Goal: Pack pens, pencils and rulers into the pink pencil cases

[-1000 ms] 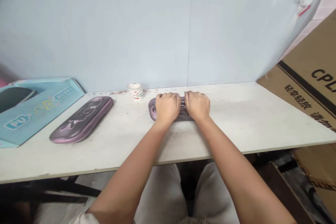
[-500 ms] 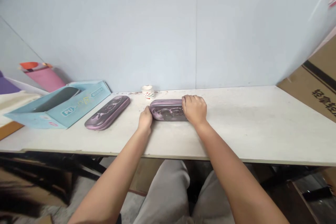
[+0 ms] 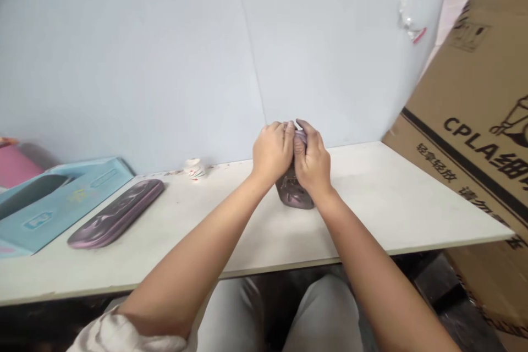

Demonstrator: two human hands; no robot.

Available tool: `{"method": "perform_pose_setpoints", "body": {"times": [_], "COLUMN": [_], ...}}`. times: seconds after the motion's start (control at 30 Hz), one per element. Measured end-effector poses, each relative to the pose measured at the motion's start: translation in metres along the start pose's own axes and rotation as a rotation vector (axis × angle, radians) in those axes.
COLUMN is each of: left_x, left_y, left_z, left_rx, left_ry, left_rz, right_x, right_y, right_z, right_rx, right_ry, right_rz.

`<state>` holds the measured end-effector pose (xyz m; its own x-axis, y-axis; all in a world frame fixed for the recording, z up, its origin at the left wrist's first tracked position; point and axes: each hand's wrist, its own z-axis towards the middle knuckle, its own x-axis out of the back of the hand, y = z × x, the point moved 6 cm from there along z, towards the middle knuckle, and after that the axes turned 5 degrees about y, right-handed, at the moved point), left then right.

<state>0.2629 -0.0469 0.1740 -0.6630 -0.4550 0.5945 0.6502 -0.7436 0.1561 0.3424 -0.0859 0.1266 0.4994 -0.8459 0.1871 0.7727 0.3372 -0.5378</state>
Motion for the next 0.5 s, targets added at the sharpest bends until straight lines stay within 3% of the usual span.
{"method": "perform_pose_setpoints", "body": {"times": [0.07,0.17,0.37,0.5], "left_x": [-0.011,-0.028,-0.066,-0.082], "left_y": [0.025,0.041,0.026,0.008], "left_z": [0.002,0.012,0.027,-0.008], "left_rx": [-0.070,-0.064,0.181,0.321], "left_ry": [0.002,-0.022,-0.144,-0.198], "left_rz": [-0.023,-0.125,-0.402,-0.438], "right_x": [0.019,0.035,0.046,0.053], "right_y": [0.011,0.032,0.060,0.078], "right_z": [0.003,0.001,-0.003,-0.003], "right_rx": [-0.019,-0.088,-0.193,-0.261], "right_ry": [0.083,0.188,0.304,0.316], "right_rz": [-0.037,-0.064,-0.007,0.003]}}
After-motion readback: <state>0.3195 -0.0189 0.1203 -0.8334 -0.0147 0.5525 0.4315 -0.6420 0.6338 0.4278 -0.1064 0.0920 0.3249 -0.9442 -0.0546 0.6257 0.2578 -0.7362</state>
